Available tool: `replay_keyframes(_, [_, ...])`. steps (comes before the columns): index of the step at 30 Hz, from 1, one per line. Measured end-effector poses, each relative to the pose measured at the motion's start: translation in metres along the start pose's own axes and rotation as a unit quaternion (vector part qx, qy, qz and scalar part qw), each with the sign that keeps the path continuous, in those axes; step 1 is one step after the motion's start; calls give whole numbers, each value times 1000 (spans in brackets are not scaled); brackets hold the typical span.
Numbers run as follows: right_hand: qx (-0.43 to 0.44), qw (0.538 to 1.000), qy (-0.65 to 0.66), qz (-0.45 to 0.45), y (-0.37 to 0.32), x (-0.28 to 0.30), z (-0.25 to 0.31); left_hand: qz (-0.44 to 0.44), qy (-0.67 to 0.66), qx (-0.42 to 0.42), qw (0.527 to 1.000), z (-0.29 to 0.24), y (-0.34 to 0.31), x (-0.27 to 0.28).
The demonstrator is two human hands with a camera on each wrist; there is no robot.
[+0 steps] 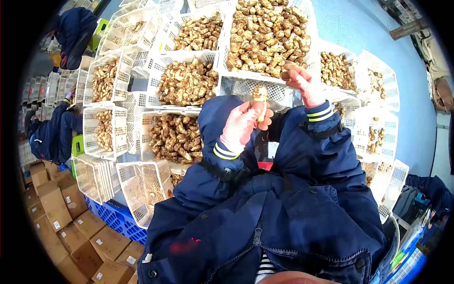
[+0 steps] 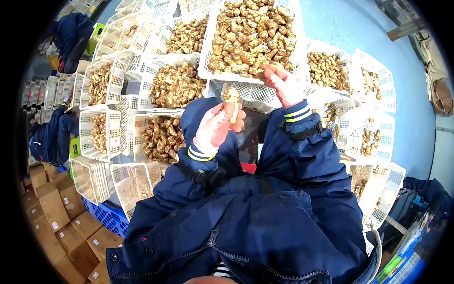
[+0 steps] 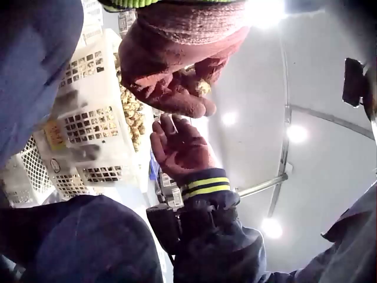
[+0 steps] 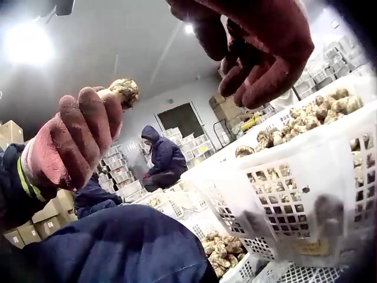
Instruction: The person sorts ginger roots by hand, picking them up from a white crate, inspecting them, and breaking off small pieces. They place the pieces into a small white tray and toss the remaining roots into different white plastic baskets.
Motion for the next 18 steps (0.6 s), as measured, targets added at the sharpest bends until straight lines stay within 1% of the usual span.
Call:
replay_keyframes(1, [-1,1000,0,1,0,0,0,7,-5,2,1000,1,0,-1])
replay_keyframes(2, [-15,1000,8,12,1,-3,-3,33,-4,11,999,1,-1,-4])
replay_keyframes(3, [-31,999,15,23,1,-6,-6,32,-5,12,999,3,0,-1])
replay_keyframes(4, [-24,998,27,42,1,-11,-5,49,-60,20,997,9,2,0])
replay_keyframes(5, [-26,998,27,42,1,-12,-7,66,-116,30,991,16,4,1])
replay_keyframes(6, [-34,998,21,55,0,-17,-9,104,-156,25,982,13,5,-2])
replay_keyframes(7, [-41,997,14,69,-1,-22,-10,104,-156,27,982,14,6,0])
replay_keyframes(9, [-33,993,-31,108,-6,-33,-13,113,-217,3,970,8,7,2])
replay_keyframes(10, [-40,992,-32,112,-10,-37,-13,109,-214,-22,971,6,10,4])
replay_keyframes(11, [-46,992,-34,116,-14,-41,-12,109,-214,-23,971,6,12,4])
replay_keyframes(12, [-40,991,-54,118,-21,-47,-8,80,-227,-50,969,1,13,8])
replay_keyframes(13, [-79,987,-50,130,-30,-51,-10,51,-239,-76,967,-3,14,13])
replay_keyframes(14, [-84,983,-39,158,-37,-58,-11,45,-267,-95,958,-5,13,15])
replay_keyframes(15, [-90,978,-28,185,-45,-68,-11,48,-267,-93,958,-10,10,13])
replay_keyframes(16, [-114,972,26,202,-55,-85,-5,113,-225,-108,962,-24,4,-1])
replay_keyframes(17, [-102,967,-23,234,-61,-97,1,177,-183,-124,959,-34,-2,-14])
replay_keyframes(18, [-117,967,-37,224,-63,-99,-7,156,-180,-119,964,-26,3,-9])
Point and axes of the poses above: each hand's wrist, its own y-axis towards the middle knuckle, its own x-axis out of the back of the hand, z = x × y, the point moved 9 cm from there along y, towards the middle knuckle, and after that the axes turned 8 degrees about y, right-handed, at the moved point
